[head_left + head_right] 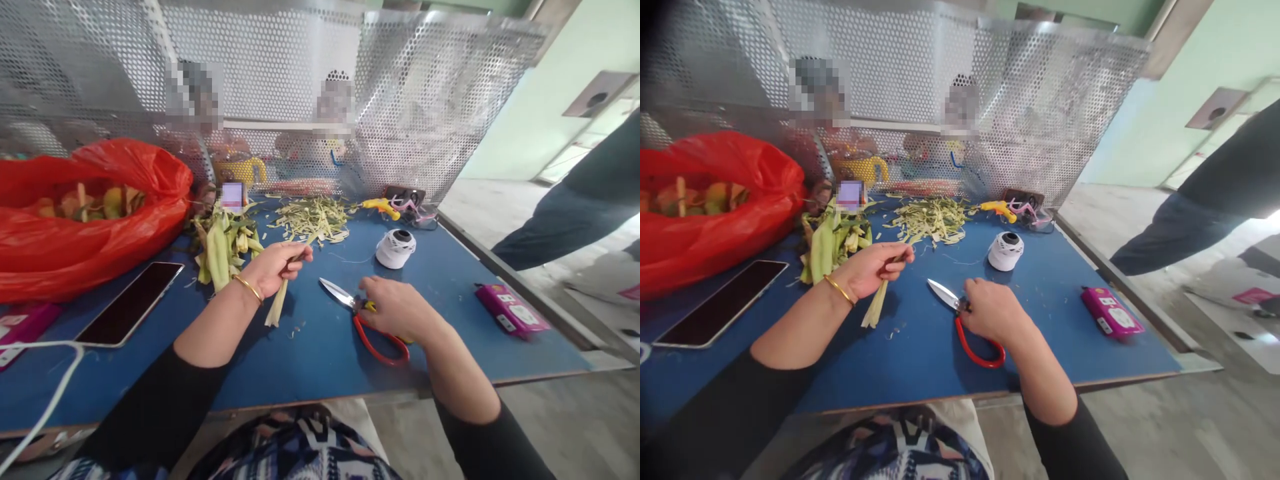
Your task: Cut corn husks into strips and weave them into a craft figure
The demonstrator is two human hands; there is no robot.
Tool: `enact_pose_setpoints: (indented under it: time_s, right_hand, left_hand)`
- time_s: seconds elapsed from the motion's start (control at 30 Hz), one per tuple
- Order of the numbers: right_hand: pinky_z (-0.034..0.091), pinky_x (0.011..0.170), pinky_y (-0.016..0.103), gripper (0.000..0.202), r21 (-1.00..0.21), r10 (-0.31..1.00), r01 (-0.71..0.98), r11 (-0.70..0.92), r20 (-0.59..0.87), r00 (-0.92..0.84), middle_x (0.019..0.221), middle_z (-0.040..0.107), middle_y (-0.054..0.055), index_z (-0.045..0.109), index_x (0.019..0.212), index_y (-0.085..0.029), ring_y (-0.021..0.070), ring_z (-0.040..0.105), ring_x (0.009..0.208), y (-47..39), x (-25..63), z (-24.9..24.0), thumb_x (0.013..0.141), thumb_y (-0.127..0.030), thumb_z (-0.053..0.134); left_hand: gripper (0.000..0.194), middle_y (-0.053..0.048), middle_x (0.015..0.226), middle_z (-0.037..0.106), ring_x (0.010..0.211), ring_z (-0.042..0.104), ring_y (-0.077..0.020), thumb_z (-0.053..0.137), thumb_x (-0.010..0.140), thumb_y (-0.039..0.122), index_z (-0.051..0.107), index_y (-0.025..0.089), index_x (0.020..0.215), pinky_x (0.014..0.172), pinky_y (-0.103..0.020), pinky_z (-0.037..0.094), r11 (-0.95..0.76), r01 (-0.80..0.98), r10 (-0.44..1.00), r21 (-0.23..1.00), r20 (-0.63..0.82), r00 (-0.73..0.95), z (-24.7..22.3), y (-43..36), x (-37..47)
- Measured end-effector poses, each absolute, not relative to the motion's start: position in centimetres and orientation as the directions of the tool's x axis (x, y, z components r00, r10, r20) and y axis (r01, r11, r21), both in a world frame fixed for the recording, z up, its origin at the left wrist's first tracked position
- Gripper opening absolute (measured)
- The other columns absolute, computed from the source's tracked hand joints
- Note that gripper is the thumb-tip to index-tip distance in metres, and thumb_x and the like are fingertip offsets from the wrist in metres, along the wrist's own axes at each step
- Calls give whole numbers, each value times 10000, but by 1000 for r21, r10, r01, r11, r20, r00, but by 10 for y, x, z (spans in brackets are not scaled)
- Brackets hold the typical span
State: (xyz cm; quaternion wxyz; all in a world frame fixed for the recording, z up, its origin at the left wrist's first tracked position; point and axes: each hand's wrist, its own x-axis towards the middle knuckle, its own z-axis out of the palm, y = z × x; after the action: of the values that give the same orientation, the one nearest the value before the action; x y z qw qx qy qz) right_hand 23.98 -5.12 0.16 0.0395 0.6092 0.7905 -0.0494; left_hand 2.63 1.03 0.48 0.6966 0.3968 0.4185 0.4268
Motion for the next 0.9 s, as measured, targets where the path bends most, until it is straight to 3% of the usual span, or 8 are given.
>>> enact_pose_setpoints:
  time_s: [0.1,0.17,0.33,0.53,0.7,0.77,0.87,0.9]
  right_hand:
    - [393,674,305,284,79,972,972,222,-103,-213,1052,632,141,616,1051,-139,268,596,969,-72,246,-5,789,-145,507]
    - [395,695,305,301,70,970,970,232,-93,-225,1053,619,137,625,1053,-148,262,579,982,-80,251,-10,790,-117,480]
    - [378,669,284,297,-10,963,967,256,-82,-256,1020,613,102,620,1099,-182,222,596,905,-91,254,-14,834,-206,488]
    - [352,618,285,303,100,979,977,190,-88,-182,926,643,115,626,1083,-146,236,636,823,-77,251,-19,807,-157,501]
    - [392,642,303,206,157,1000,987,16,-13,-14,960,656,180,660,990,-104,261,649,834,-51,259,-12,861,-191,525]
    - [424,690,313,208,16,993,999,49,107,-51,1029,656,176,680,996,-123,257,642,878,-42,256,-5,862,-220,553]
    - [458,743,308,238,-462,952,849,257,271,-142,1020,679,92,697,1033,-198,196,632,839,-28,237,5,863,-299,565]
    - [464,716,290,219,-639,965,728,248,225,-131,968,688,68,710,983,-202,172,632,794,-22,227,8,856,-303,562]
  left_hand:
    - [272,-29,605,571,357,308,4,475,879,60,603,71,639,316,-107,174,330,-279,927,902,-254,277,7,10,26]
    - [272,-32,608,575,356,310,5,475,880,58,604,68,641,314,-107,174,335,-281,925,900,-257,281,7,9,26]
    - [281,-36,612,573,357,312,3,475,888,69,603,68,638,310,-114,175,334,-284,923,899,-250,292,8,8,25]
    - [294,-26,616,561,360,324,3,456,890,58,599,74,634,313,-118,171,362,-289,907,886,-263,330,9,6,26]
    - [299,-20,605,552,376,378,-19,462,893,83,599,89,627,333,-143,251,388,-263,889,883,-283,361,10,2,29]
    - [289,-20,605,555,385,398,-28,471,887,93,602,93,630,347,-153,276,385,-252,886,888,-279,370,10,1,30]
    - [254,-19,608,562,390,403,-31,508,866,121,608,99,634,360,-157,281,351,-229,885,908,-242,397,8,0,33]
    - [233,-18,610,566,392,402,-30,531,853,135,612,101,638,362,-157,280,331,-221,887,917,-223,405,7,0,33]
